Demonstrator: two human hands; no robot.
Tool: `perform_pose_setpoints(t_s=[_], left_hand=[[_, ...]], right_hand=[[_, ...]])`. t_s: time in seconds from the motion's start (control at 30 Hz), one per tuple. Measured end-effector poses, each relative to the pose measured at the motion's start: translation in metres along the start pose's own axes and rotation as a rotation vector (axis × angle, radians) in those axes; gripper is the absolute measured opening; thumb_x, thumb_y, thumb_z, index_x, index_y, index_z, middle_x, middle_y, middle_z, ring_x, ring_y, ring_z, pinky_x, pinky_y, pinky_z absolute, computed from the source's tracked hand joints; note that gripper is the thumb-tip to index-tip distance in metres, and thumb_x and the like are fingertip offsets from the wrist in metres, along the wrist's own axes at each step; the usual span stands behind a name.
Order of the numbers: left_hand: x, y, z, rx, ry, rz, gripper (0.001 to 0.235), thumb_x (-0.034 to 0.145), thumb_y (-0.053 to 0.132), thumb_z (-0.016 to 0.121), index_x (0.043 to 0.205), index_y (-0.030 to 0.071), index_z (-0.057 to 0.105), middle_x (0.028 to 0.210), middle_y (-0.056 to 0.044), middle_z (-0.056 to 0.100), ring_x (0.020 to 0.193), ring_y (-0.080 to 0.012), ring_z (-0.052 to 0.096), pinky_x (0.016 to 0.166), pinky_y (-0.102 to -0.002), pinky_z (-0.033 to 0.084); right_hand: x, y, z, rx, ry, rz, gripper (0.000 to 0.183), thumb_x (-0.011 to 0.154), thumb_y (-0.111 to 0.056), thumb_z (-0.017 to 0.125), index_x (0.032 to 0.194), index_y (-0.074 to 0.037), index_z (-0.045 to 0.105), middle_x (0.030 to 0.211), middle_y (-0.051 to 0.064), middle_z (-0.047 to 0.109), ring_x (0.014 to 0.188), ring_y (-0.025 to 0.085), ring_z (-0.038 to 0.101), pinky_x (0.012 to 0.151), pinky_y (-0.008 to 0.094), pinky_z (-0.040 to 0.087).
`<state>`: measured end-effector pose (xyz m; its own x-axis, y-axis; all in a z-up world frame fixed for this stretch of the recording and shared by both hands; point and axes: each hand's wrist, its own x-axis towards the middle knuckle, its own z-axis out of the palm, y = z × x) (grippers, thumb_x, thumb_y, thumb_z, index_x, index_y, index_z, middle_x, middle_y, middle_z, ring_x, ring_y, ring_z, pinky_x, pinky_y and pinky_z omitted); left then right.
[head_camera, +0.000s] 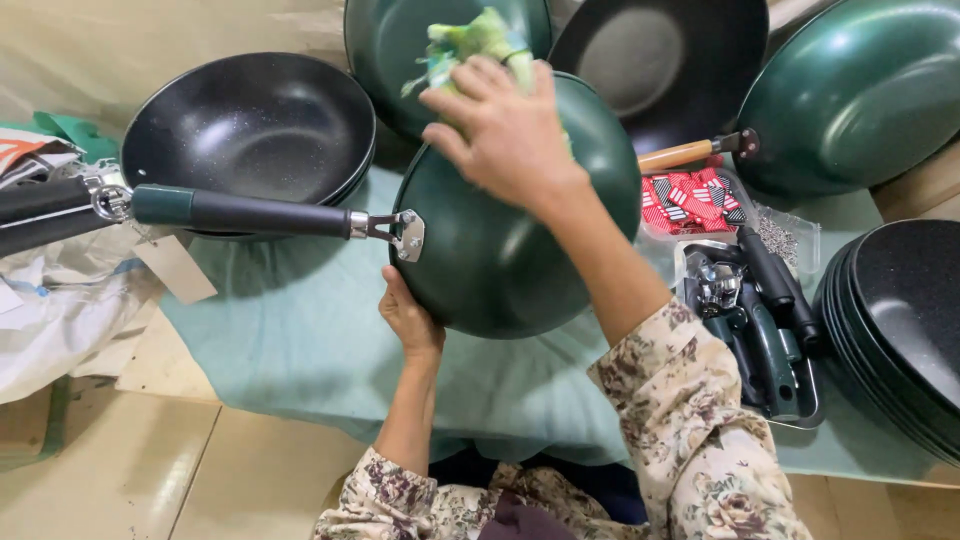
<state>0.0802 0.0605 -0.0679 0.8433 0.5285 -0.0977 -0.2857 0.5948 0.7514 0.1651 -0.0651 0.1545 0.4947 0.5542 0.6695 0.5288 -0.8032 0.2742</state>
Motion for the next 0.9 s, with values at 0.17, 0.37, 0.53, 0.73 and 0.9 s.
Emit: perform_pose_setpoints(t_s=[0.17, 0.37, 0.53, 0.73, 0.9], left_hand=[[0.004, -0.004, -0.004, 0.023, 0.026, 0.063, 0.051, 0.095, 0.057, 0.058, 0.067, 0.015, 0.051, 0.069, 0.009, 0.041, 0.071, -0.0092, 0.038, 0.065, -0.026, 0.033], [0.021, 0.021, 0.001, 0.108, -0.161, 0.170, 0.052, 0.092, 0.061, 0.060, 0.081, 0.011, 0.052, 0.077, 0.006, 0.047, 0.075, -0.0098, 0.043, 0.068, -0.026, 0.037], [0.039, 0.077, 0.035, -0.008, -0.208, 0.044, 0.058, 0.077, 0.055, 0.079, 0.105, 0.004, 0.072, 0.078, -0.005, 0.068, 0.065, -0.0136, 0.066, 0.061, -0.024, 0.055], [0.043, 0.089, 0.043, -0.003, 0.026, -0.023, 0.040, 0.085, 0.028, 0.079, 0.064, 0.018, 0.046, 0.050, 0.002, 0.044, 0.038, -0.0074, 0.043, 0.033, -0.023, 0.024], [0.037, 0.091, 0.030, -0.006, 0.118, -0.047, 0.041, 0.087, 0.026, 0.072, 0.063, 0.016, 0.040, 0.050, 0.001, 0.042, 0.041, -0.0096, 0.038, 0.041, -0.027, 0.033]], right_hand=[[0.005, 0.066, -0.012, 0.401, -0.351, 0.574, 0.045, 0.096, -0.058, 0.045, 0.111, -0.029, 0.074, 0.120, -0.003, 0.071, 0.115, 0.025, 0.059, 0.087, 0.055, 0.040], [-0.015, 0.084, -0.011, 0.516, -0.266, 0.683, 0.041, 0.097, -0.056, 0.049, 0.101, -0.023, 0.074, 0.101, 0.000, 0.069, 0.102, 0.022, 0.060, 0.087, 0.042, 0.041], [-0.024, 0.073, -0.004, 0.495, -0.152, 0.582, 0.037, 0.101, -0.051, 0.051, 0.107, -0.025, 0.076, 0.100, 0.001, 0.069, 0.103, 0.025, 0.059, 0.085, 0.044, 0.042], [-0.036, 0.019, -0.016, 0.157, 0.151, 0.341, 0.026, 0.105, -0.038, 0.059, 0.119, -0.021, 0.073, 0.120, 0.001, 0.067, 0.118, 0.026, 0.058, 0.093, 0.049, 0.038], [-0.056, -0.042, -0.031, 0.085, 0.276, 0.050, 0.026, 0.109, -0.035, 0.059, 0.128, -0.023, 0.073, 0.141, 0.004, 0.064, 0.135, 0.026, 0.059, 0.114, 0.055, 0.028]])
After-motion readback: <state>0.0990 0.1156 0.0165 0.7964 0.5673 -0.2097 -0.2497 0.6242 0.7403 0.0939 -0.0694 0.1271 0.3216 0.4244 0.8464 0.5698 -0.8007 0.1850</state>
